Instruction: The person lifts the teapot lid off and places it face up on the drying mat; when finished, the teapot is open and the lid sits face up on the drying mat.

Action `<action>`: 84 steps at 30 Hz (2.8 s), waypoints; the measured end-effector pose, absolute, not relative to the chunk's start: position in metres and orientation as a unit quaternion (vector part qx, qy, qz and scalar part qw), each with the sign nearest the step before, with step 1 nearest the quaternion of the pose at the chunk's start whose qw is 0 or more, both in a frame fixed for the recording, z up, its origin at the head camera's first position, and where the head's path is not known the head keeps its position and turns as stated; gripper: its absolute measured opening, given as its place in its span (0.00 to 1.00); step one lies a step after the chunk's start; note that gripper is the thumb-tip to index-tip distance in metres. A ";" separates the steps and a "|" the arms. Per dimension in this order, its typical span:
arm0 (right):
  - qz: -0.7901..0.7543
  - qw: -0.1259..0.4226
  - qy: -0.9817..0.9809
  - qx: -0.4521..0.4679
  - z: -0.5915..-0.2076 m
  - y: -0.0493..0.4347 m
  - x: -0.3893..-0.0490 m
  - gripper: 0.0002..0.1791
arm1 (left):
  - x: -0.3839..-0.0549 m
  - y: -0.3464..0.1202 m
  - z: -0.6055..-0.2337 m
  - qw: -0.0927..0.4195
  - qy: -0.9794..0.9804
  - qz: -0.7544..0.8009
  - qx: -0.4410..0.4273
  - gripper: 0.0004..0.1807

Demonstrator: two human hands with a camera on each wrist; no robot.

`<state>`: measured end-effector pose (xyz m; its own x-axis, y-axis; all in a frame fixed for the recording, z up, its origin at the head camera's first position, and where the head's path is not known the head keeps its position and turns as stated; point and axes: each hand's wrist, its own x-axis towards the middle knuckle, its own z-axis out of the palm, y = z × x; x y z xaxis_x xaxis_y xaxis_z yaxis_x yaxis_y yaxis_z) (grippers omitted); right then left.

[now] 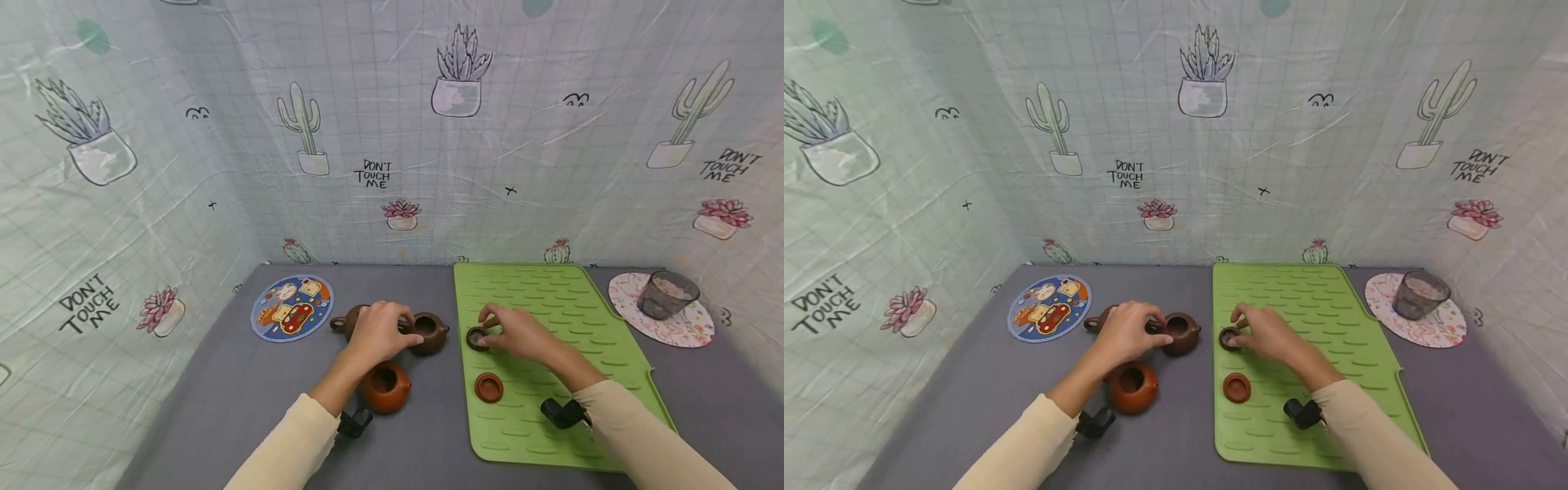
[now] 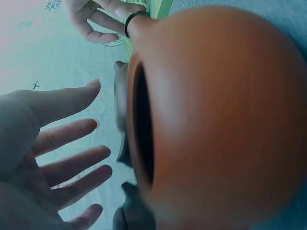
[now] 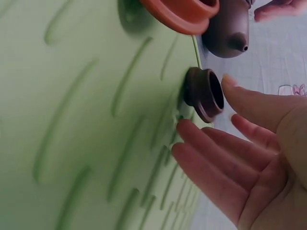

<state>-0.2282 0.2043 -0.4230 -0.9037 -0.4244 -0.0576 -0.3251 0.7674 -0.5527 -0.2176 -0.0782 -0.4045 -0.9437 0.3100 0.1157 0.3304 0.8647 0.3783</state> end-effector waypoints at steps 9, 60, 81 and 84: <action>-0.188 0.067 0.959 -0.200 -0.401 0.198 -0.233 0.19 | -0.216 -0.107 -0.395 0.071 -0.966 -0.193 -0.155 0.15; -0.115 -0.065 0.886 -0.445 -0.430 0.032 -0.256 0.27 | -0.214 -0.171 -0.444 0.120 -0.963 -0.239 -0.034 0.28; -0.145 -0.042 0.889 -0.433 -0.433 0.023 -0.253 0.28 | -0.218 -0.177 -0.436 0.069 -0.963 -0.260 -0.022 0.28; -0.152 -0.038 0.890 -0.429 -0.433 0.023 -0.253 0.28 | -0.217 -0.176 -0.436 0.068 -0.963 -0.260 -0.022 0.29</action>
<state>-0.2533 0.0229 -0.4333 -0.6296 -0.7512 0.1984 -0.7744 0.5863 -0.2376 -0.2174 -0.1761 -0.4358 -0.9897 0.0064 0.1427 0.0773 0.8641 0.4974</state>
